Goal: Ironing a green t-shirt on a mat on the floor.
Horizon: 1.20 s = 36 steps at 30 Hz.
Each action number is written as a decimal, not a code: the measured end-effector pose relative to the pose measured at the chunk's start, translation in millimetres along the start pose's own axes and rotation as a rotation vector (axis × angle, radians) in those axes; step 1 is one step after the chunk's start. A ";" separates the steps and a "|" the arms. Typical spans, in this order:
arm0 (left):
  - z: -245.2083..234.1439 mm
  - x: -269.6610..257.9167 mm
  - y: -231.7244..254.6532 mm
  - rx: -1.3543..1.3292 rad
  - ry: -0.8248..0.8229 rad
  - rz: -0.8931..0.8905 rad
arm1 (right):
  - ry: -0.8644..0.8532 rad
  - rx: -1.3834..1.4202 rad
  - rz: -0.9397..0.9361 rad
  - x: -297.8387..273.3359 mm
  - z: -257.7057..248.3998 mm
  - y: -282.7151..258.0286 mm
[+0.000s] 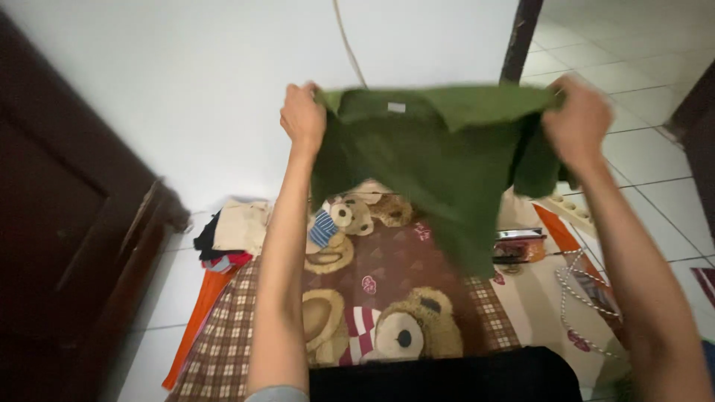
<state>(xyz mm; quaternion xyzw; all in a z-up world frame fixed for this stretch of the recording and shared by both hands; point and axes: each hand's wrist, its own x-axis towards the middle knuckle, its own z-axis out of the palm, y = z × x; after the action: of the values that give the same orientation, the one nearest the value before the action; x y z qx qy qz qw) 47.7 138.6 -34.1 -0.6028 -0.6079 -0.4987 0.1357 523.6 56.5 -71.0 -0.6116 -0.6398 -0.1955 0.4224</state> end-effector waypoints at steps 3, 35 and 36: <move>-8.2 29.2 16.7 -0.390 -0.135 -0.171 | 0.043 0.040 0.039 16.7 -50.0 -2.6; 27.1 -463.5 -298.7 0.228 -1.043 -0.842 | -0.829 0.540 1.165 -446.0 302.2 113.7; 36.3 -471.1 -291.2 0.223 -1.268 -0.963 | -0.784 0.490 1.257 -448.4 305.2 123.4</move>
<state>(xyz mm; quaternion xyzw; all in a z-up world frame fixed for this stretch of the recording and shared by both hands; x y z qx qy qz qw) -78.0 -49.6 -540.9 -0.4260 -0.8086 -0.0016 -0.4058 501.5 35.4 -626.4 -0.7731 -0.3008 0.4577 0.3199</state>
